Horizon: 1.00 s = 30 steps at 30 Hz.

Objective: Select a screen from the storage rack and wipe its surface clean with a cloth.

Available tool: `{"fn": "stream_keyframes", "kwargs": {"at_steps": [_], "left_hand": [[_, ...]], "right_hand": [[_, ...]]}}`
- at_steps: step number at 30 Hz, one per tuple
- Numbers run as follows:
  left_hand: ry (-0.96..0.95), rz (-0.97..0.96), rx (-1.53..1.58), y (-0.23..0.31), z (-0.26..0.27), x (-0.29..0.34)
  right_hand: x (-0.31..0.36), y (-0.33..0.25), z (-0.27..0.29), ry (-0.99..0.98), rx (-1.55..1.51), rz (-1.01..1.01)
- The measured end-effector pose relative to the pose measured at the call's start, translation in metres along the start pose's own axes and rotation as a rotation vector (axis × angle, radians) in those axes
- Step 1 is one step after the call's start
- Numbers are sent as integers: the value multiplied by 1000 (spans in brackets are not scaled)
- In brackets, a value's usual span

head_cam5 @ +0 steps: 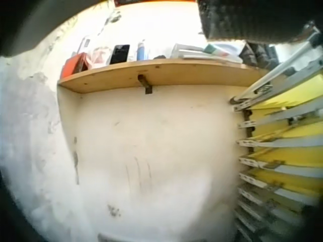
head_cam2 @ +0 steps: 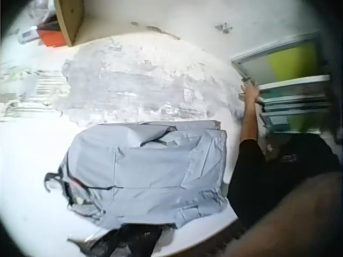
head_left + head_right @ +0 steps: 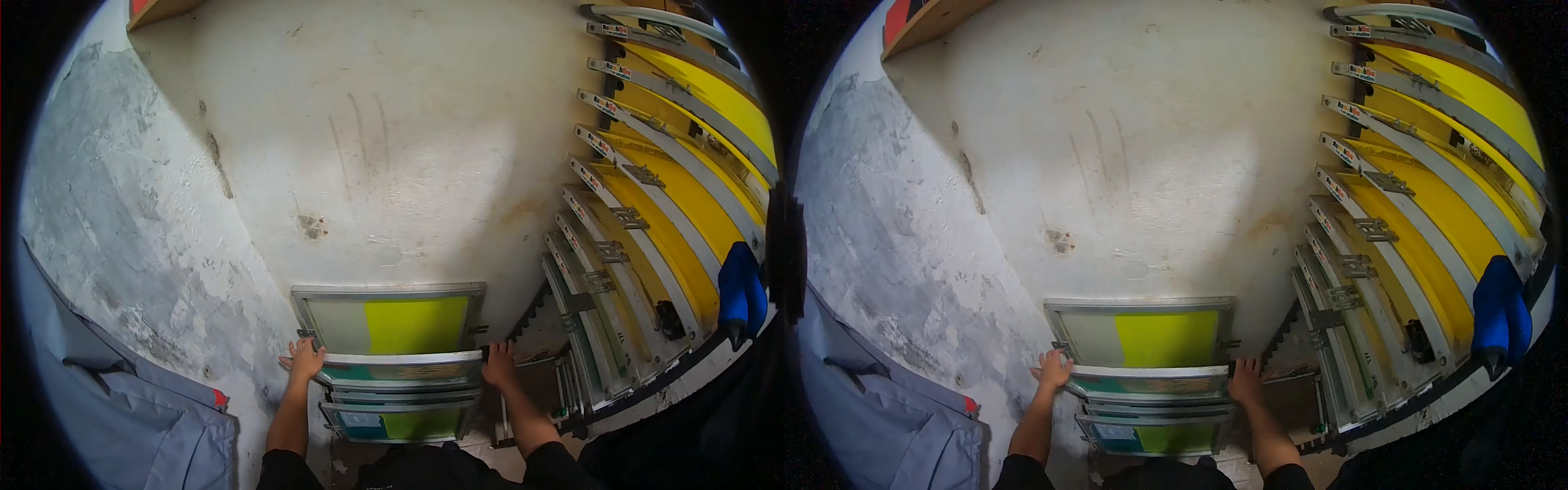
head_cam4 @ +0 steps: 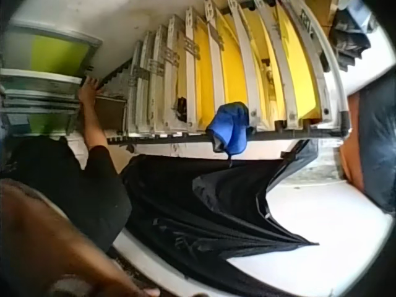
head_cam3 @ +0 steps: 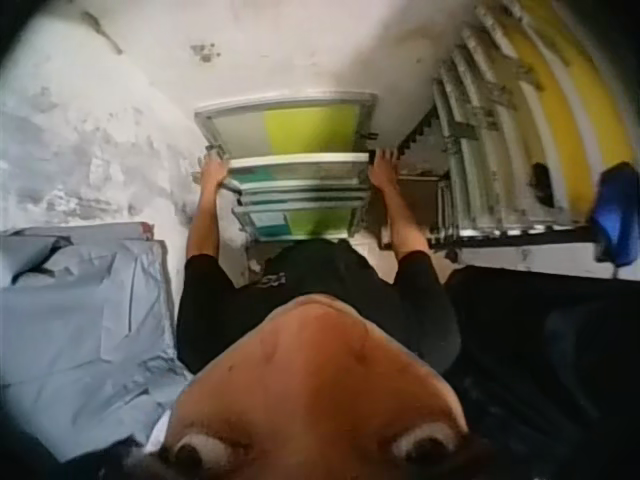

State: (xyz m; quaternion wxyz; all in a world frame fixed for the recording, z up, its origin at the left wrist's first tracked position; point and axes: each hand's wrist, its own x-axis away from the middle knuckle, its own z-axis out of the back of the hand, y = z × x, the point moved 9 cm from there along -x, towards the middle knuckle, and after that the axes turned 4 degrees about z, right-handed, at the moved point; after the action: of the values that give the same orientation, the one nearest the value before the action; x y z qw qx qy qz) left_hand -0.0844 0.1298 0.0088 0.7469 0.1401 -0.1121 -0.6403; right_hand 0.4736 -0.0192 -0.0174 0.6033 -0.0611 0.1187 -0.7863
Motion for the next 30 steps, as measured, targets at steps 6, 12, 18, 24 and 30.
{"fn": "stream_keyframes", "kwargs": {"at_steps": [6,12,18,24,30], "left_hand": [[98,-140,202,79,-41,-13],[25,-208,125,141,-76,15],[97,-195,53,150,-61,29],[61,-147,133,145,-65,34],[66,-146,3,146,-61,38]], "right_hand": [[5,1,1,-16,-21,56],[3,4,-5,-107,-72,82],[4,6,-10,-66,-43,165],[9,7,-12,-30,-43,242],[11,4,-6,-99,-38,172]]}}
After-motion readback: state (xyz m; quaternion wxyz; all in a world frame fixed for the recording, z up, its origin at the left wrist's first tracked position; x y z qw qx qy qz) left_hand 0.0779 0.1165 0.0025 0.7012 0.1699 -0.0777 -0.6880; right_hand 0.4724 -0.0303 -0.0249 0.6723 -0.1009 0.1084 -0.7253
